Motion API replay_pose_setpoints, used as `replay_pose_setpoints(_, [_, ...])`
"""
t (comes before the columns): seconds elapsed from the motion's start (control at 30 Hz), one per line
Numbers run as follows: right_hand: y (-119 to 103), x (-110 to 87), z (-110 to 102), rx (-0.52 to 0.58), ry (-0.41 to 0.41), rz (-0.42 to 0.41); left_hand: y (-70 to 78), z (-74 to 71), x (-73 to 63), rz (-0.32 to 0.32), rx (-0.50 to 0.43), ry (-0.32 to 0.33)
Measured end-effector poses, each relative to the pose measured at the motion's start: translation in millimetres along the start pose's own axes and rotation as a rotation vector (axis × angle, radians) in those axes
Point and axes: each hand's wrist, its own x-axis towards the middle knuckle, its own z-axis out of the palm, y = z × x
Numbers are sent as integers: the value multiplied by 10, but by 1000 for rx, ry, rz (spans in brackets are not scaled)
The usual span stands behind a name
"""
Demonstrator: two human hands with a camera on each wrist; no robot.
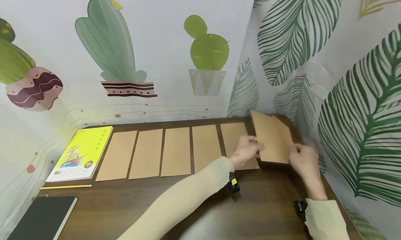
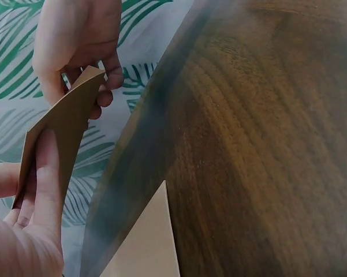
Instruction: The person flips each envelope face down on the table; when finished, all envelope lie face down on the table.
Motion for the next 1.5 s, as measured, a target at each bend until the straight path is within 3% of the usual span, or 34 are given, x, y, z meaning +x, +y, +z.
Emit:
replay_pose_setpoints(0.23, [84,-36,-58,78,-72,111,-21,73,-16,-4,-1,1])
replay_pose_setpoints(0.43, [93,-92,-97,221,-46,170,-54,149,-41,-29,26,13])
replay_pose_setpoints(0.6, [0,-157,-153,403,-1,151,-45,142,-60,-47,92,59])
replay_pose_setpoints(0.7, [-82,-185,-189,443,35,107,-13,136,-87,-50,150,62])
replay_pose_setpoints(0.8, [-175,-215,-200,411,97,60,24,136,-121,-30,273,64])
replay_pose_setpoints(0.9, [-272,-237,-188,312,201,21,55,141,-156,23,415,78])
replay_pose_setpoints(1.0, [-355,-247,-157,215,301,-26,80,153,-181,86,468,71])
replay_pose_setpoints(1.13, [-420,-242,-91,144,362,-123,122,199,-205,153,291,-7])
replay_pose_setpoints(1.23, [-443,-241,-30,125,365,-200,160,230,-219,163,168,-41])
replay_pose_setpoints(1.4, [-453,-261,52,94,366,-304,198,232,-222,120,114,-11])
replay_pose_setpoints(1.5, [-460,-266,102,71,356,-387,195,216,-202,82,9,15])
